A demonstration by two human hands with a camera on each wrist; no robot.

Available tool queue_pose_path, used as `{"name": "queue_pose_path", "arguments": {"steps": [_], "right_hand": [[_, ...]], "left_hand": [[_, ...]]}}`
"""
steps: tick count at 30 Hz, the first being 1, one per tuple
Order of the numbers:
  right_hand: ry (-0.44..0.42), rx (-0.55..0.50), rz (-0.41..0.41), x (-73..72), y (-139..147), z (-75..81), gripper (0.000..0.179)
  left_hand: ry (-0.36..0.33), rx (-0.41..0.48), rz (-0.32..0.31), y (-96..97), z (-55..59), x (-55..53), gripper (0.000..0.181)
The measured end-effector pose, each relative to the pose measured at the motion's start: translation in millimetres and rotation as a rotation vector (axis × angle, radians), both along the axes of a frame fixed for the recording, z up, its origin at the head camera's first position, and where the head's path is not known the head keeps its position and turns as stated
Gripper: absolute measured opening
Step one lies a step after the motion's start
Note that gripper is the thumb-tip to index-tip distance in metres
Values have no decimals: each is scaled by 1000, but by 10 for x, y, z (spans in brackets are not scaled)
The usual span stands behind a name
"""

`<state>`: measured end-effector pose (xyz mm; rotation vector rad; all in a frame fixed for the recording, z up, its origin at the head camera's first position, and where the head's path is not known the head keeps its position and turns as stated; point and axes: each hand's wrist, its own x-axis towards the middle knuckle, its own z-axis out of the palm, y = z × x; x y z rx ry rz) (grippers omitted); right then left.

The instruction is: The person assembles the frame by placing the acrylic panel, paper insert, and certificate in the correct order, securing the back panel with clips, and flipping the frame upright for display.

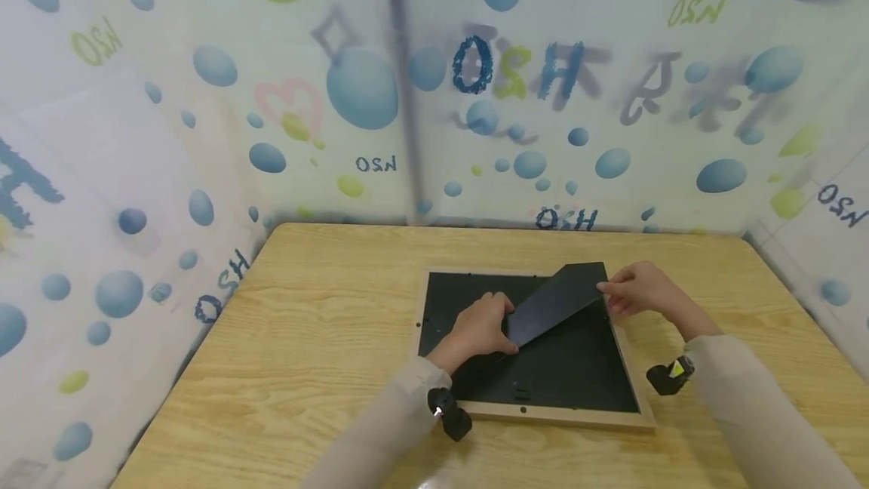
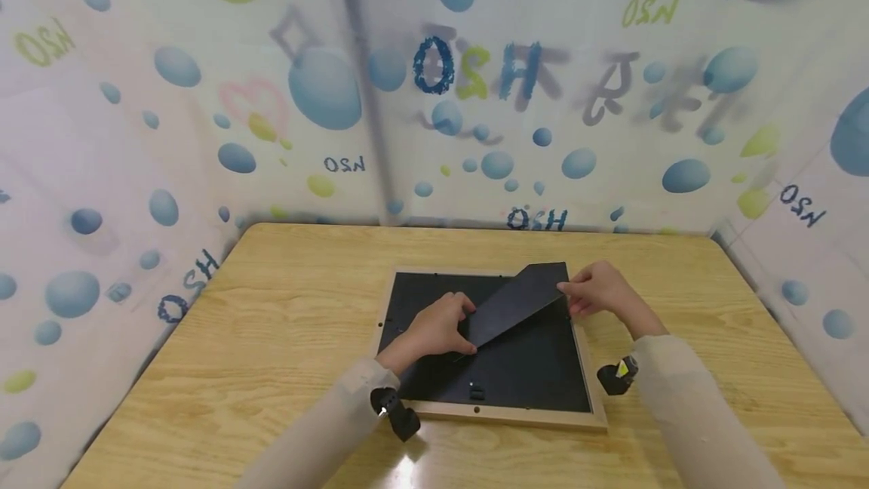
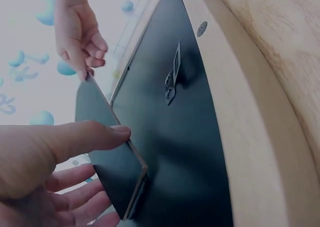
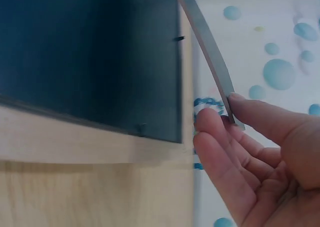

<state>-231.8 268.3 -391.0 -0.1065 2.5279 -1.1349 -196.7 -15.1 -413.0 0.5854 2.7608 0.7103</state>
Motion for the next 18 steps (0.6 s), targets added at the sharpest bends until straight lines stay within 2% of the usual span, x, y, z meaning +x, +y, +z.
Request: {"name": "queue_pose_path", "arguments": {"steps": [7, 18], "right_hand": [[66, -48, -7, 69, -47, 185, 46], [213, -47, -4, 213, -198, 441, 41]], "left_hand": [[-15, 63, -13, -65, -20, -7, 58], [-46, 157, -52, -154, -29, -14, 58]]}}
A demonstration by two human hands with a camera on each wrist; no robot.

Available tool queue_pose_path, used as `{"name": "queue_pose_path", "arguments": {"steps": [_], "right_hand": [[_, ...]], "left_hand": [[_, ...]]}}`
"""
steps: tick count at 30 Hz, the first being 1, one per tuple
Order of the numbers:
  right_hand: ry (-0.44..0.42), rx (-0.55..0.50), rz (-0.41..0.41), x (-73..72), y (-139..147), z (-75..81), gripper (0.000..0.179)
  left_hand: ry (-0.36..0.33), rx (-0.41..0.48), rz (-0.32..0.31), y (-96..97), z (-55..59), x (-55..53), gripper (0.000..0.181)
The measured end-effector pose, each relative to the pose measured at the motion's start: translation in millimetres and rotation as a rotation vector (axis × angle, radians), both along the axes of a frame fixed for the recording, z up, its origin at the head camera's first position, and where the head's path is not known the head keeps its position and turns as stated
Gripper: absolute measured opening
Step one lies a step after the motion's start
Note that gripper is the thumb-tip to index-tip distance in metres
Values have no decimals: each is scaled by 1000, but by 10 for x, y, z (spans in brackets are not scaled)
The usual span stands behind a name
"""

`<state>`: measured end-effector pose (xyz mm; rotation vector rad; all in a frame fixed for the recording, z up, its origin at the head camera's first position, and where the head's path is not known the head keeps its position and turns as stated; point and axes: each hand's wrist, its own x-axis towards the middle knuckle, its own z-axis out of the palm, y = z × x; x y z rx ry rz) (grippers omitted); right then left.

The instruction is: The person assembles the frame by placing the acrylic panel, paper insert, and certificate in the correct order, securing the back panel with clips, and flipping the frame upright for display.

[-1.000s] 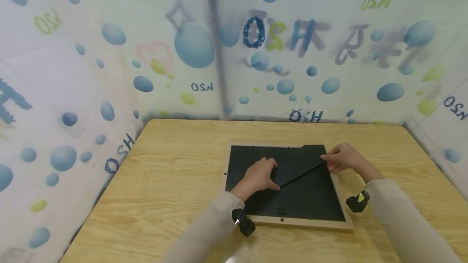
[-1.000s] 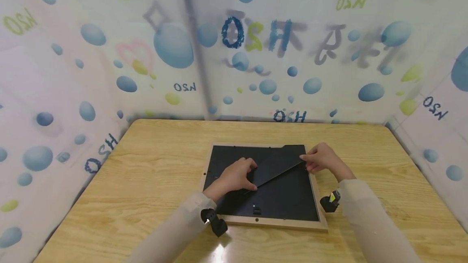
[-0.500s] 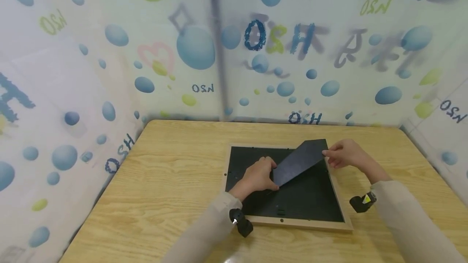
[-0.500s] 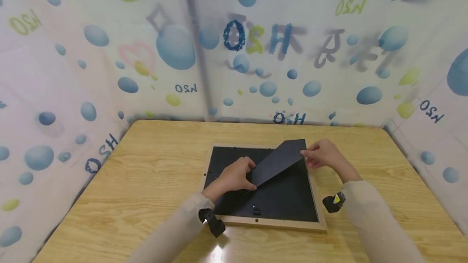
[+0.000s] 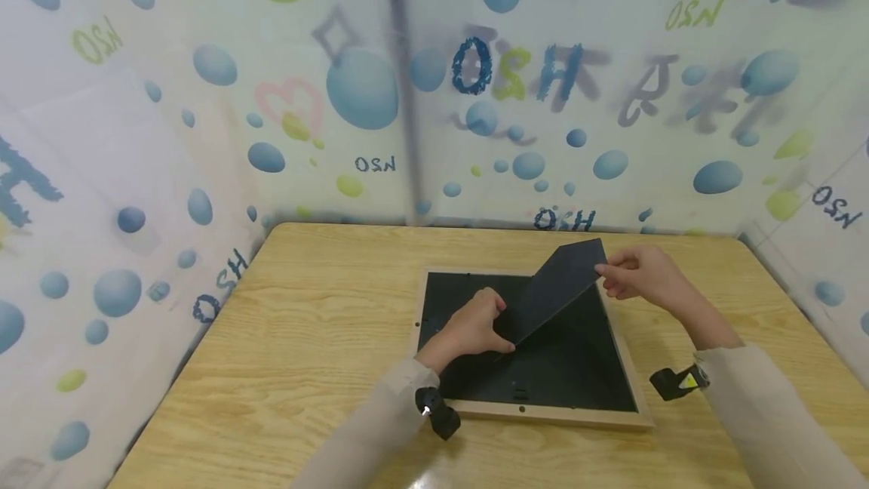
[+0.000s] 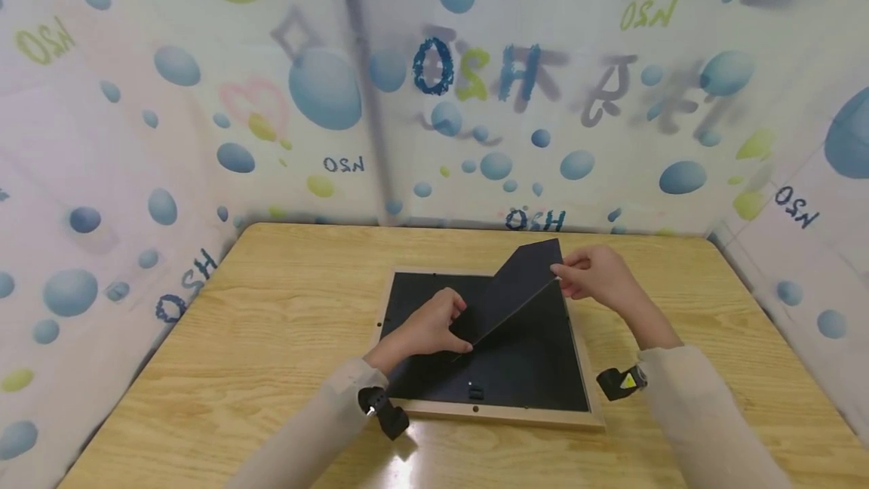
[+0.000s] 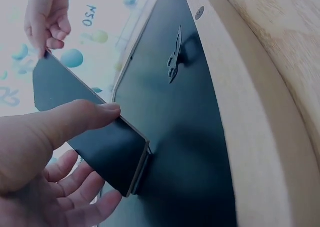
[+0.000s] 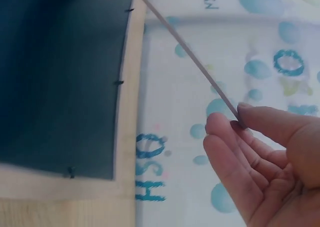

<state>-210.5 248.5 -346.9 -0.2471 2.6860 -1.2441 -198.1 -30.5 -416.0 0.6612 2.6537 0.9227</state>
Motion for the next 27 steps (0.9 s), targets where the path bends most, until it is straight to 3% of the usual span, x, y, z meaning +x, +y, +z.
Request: {"name": "queue_pose_path", "arguments": {"steps": [27], "right_hand": [[186, -25, 36, 333, -447, 448, 32]], "left_hand": [[42, 220, -85, -207, -42, 60, 59]]}}
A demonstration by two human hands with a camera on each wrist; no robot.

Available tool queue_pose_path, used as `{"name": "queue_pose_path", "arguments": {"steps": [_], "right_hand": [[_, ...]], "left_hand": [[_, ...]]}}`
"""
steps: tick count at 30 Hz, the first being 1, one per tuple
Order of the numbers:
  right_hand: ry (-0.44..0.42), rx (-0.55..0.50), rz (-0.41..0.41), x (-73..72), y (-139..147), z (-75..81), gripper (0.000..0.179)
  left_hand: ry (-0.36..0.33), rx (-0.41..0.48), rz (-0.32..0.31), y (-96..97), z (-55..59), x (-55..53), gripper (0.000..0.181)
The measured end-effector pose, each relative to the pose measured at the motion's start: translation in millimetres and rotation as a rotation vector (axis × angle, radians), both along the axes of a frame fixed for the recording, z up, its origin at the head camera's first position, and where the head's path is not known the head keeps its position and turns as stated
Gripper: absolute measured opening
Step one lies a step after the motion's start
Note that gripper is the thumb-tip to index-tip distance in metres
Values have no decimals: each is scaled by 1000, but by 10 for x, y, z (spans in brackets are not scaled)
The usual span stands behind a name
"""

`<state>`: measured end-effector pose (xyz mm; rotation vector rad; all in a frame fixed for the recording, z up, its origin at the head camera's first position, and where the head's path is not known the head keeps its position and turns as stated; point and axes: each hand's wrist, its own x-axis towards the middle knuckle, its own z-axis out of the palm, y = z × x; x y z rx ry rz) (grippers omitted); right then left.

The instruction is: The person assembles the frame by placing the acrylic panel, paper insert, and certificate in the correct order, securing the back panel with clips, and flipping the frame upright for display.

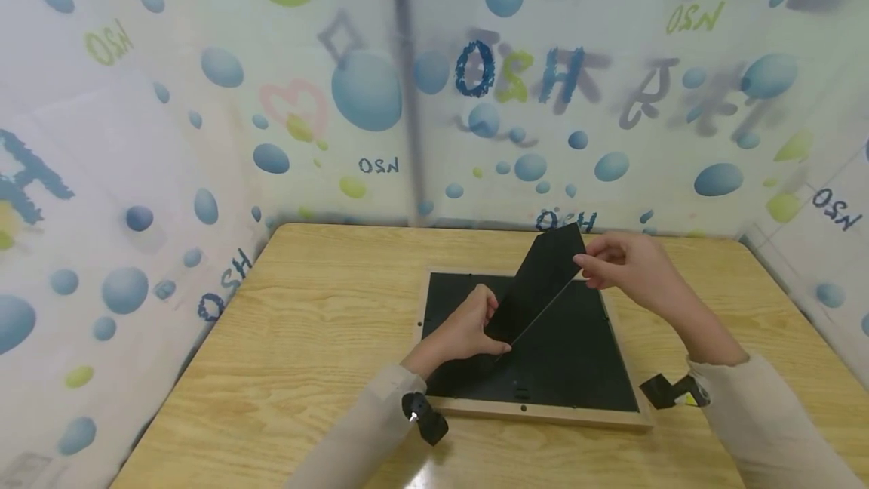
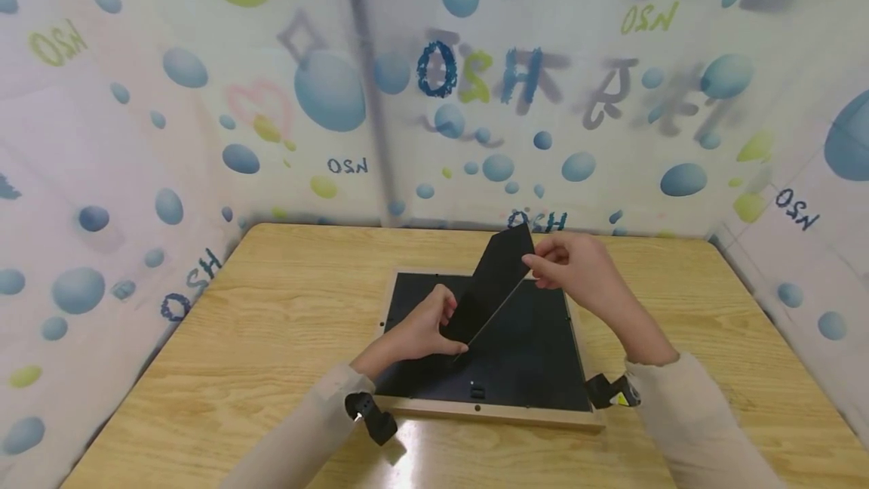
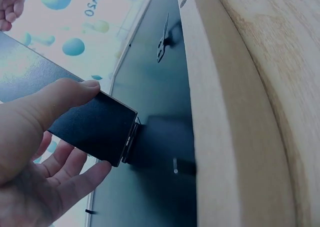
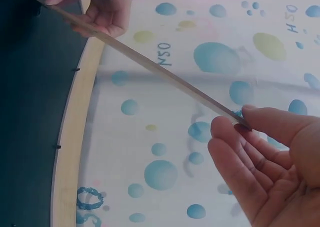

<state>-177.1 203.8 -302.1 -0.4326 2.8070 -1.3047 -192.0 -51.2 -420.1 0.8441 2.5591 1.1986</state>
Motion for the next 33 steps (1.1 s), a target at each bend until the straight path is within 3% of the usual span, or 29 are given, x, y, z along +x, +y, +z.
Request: {"name": "queue_pose_path", "arguments": {"steps": [8, 33], "right_hand": [[5, -17, -9, 10, 20, -7, 32], [11, -66, -6, 21, 258, -92, 31]], "left_hand": [[17, 20, -10, 0, -29, -9, 59], [-14, 5, 80, 31, -33, 61, 59]]}}
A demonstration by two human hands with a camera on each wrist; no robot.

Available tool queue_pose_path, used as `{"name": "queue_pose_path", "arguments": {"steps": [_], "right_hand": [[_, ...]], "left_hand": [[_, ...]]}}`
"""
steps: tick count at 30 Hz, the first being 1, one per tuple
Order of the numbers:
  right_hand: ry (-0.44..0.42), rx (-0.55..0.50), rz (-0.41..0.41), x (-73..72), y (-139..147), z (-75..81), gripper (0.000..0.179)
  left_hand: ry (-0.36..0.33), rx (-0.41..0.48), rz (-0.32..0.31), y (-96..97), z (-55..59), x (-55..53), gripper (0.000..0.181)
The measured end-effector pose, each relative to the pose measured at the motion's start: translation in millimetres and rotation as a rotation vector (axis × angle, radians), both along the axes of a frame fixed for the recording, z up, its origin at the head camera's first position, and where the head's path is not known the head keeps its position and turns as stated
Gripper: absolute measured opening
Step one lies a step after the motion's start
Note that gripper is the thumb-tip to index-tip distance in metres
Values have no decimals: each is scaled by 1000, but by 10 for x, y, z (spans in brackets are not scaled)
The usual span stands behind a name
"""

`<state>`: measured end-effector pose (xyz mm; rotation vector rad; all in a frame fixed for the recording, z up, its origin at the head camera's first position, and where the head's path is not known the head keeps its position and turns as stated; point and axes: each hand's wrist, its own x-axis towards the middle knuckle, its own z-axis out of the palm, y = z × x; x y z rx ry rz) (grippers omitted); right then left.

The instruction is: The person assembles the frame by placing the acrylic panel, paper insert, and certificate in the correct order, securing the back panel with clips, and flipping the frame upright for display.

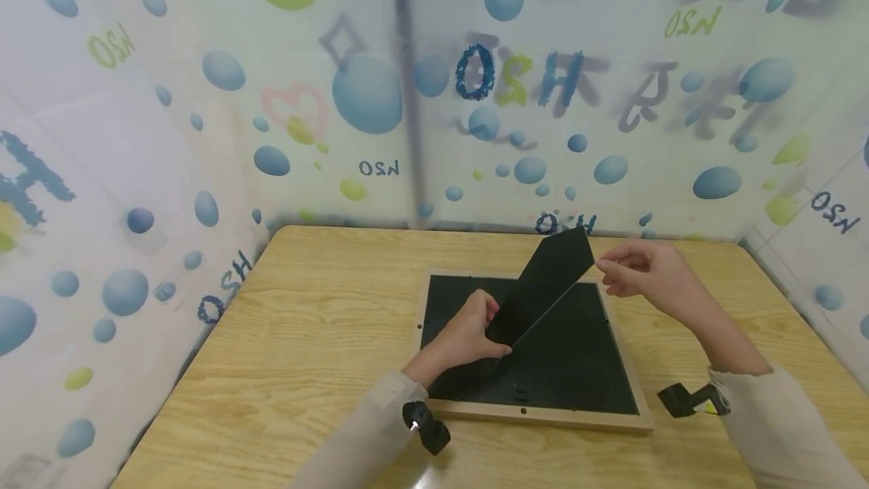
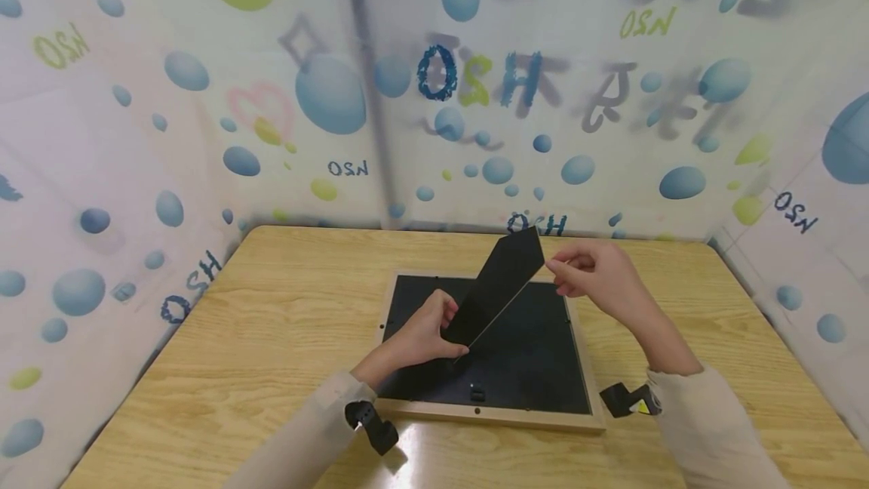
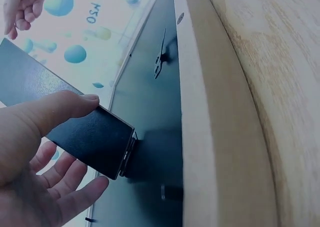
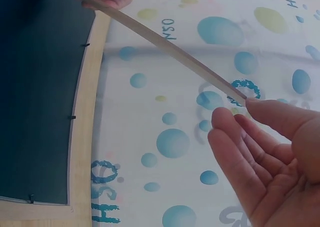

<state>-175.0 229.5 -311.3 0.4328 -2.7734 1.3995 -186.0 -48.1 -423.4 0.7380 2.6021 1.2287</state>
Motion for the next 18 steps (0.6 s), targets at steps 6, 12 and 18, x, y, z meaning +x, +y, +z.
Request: {"name": "queue_pose_path", "arguments": {"steps": [6, 12, 18], "right_hand": [[-4, -4, -6, 10, 65, -57, 31], [-12, -6, -10, 26, 118, -91, 31], [-27, -8, -9, 38, 159, -114, 32]], "left_hand": [[1, -17, 19, 1, 24, 28, 59], [-5, -30, 30, 1, 29, 37, 58], [-14, -31, 34, 5, 19, 35, 58]]}}
